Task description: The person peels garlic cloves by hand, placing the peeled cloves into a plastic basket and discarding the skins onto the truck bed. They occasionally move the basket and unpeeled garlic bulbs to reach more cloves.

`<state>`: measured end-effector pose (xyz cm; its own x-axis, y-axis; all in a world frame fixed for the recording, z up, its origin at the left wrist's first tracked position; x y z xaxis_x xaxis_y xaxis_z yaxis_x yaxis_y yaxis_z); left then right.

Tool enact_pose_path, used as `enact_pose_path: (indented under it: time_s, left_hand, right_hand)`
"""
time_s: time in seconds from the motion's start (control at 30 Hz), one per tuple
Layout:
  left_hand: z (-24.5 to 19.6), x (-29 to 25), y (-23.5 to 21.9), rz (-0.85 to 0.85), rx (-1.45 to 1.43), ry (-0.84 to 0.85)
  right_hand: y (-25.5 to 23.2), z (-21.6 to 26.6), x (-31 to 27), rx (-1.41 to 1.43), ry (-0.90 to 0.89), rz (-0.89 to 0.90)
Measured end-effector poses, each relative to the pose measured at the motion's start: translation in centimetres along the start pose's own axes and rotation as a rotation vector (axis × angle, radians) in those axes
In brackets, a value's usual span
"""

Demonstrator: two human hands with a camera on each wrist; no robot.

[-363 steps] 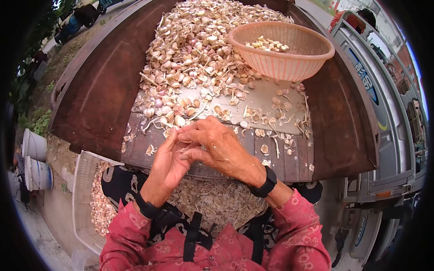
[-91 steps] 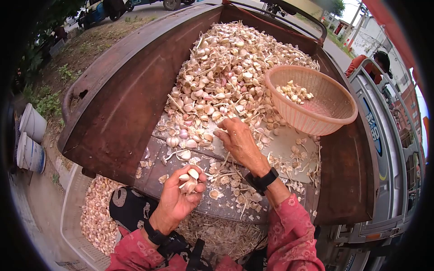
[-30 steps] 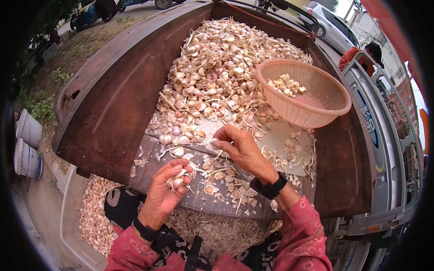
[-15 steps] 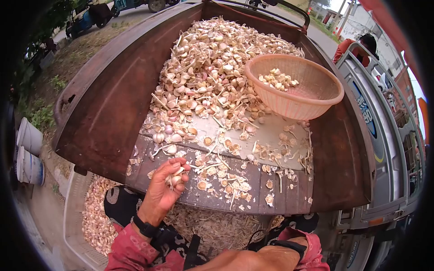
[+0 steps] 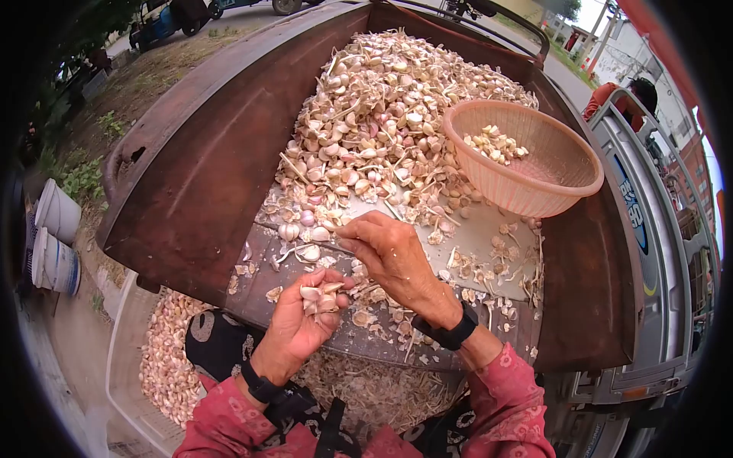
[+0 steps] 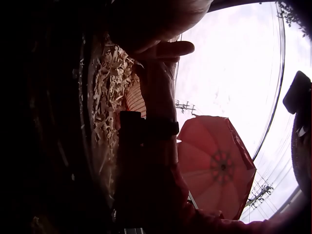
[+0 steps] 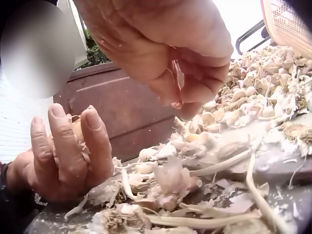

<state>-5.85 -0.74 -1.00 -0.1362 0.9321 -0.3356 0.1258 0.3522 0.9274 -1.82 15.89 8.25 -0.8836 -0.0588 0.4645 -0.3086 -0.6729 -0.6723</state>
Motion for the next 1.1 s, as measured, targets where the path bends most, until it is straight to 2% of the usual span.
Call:
enact_pose_path:
  time_s: [0.07,0.13,0.2,0.3,0.37,0.4,0.43,0.5,0.63,0.67,0.7,0.77,0.8,0.83,0.9,0.93,0.97,1.03,1.1]
  left_hand:
    - [-0.3,-0.1,0.0,-0.023,-0.054,0.009]
    - [-0.5,-0.2,0.3,-0.042,-0.107,0.018]
    - [-0.9,-0.9,0.9,-0.118,-0.001,0.085]
    - [-1.2,-1.3,1.1,-0.13,0.02,0.107]
    - [-1.2,-1.5,1.4,-0.145,0.043,0.117]
    - [-1.2,-1.6,1.4,-0.161,0.069,0.127]
    - [-1.1,-1.5,1.4,-0.158,0.067,0.125]
    - [-0.8,-1.4,1.3,-0.179,0.113,0.123]
    - [-0.6,-1.5,1.6,-0.193,0.088,0.096]
    - [-0.5,-1.4,1.6,-0.172,0.041,0.096]
    - [-0.4,-1.4,1.5,-0.148,-0.006,0.096]
    - [-0.5,-1.5,1.4,-0.128,-0.034,0.094]
    - [-0.5,-1.6,1.3,-0.115,-0.061,0.089]
    - [-0.6,-1.7,1.2,-0.101,-0.086,0.086]
    - [-0.8,-3.6,1.7,-0.042,-0.156,0.082]
    - [-0.9,-5.2,2.1,0.014,-0.232,0.076]
    - [-1.3,-7.5,2.6,0.069,-0.283,0.088]
    - [-2.1,-13.3,3.3,0.135,-0.285,0.257]
    - [-2.9,-19.2,2.8,0.027,-0.228,0.542]
  right_hand:
    - [1.1,-4.2,1.3,-0.088,0.034,0.004]
    - [2.5,-7.0,2.0,-0.246,0.035,0.136]
    - [3.1,-8.3,1.8,-0.235,0.041,0.15]
    - [2.0,-8.3,1.4,-0.207,0.057,0.165]
    - [1.5,-8.2,0.2,0.654,0.591,0.004]
    - [1.7,-8.4,-0.5,0.831,0.626,-0.07]
    - [1.6,-7.7,-0.9,0.827,0.628,-0.07]
    - [1.2,-5.7,-1.4,1.108,0.719,-0.208]
    - [1.2,-3.6,-2.1,1.156,0.669,-0.137]
    - [0.9,-2.1,-1.6,0.988,0.657,-0.062]
    - [1.0,-1.2,-0.9,0.992,0.654,-0.058]
    - [1.3,-0.1,0.7,0.703,0.421,-0.006]
    - [2.2,-1.8,1.1,0.449,0.247,-0.061]
    - [2.6,-3.0,1.8,0.45,0.244,-0.064]
    - [3.2,-4.5,3.1,-0.088,0.025,0.148]
    - [4.0,-5.5,3.3,-0.145,-0.002,0.218]
    - [4.2,-5.6,3.3,-0.14,-0.001,0.216]
    - [4.5,-5.7,3.4,-0.248,0.016,0.275]
    - [4.5,-6.4,2.9,-0.219,0.025,0.276]
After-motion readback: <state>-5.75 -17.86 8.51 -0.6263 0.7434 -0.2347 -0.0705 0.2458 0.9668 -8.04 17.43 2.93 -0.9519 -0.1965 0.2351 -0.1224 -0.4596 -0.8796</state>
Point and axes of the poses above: each hand's wrist, its own x-axis towards the middle knuckle, its own y-axis out of the palm, z = x × y, the point moved 2 cm from there along x, towards the middle knuckle, and after that the axes turned 12 degrees about -y, right-handed, at the moved point
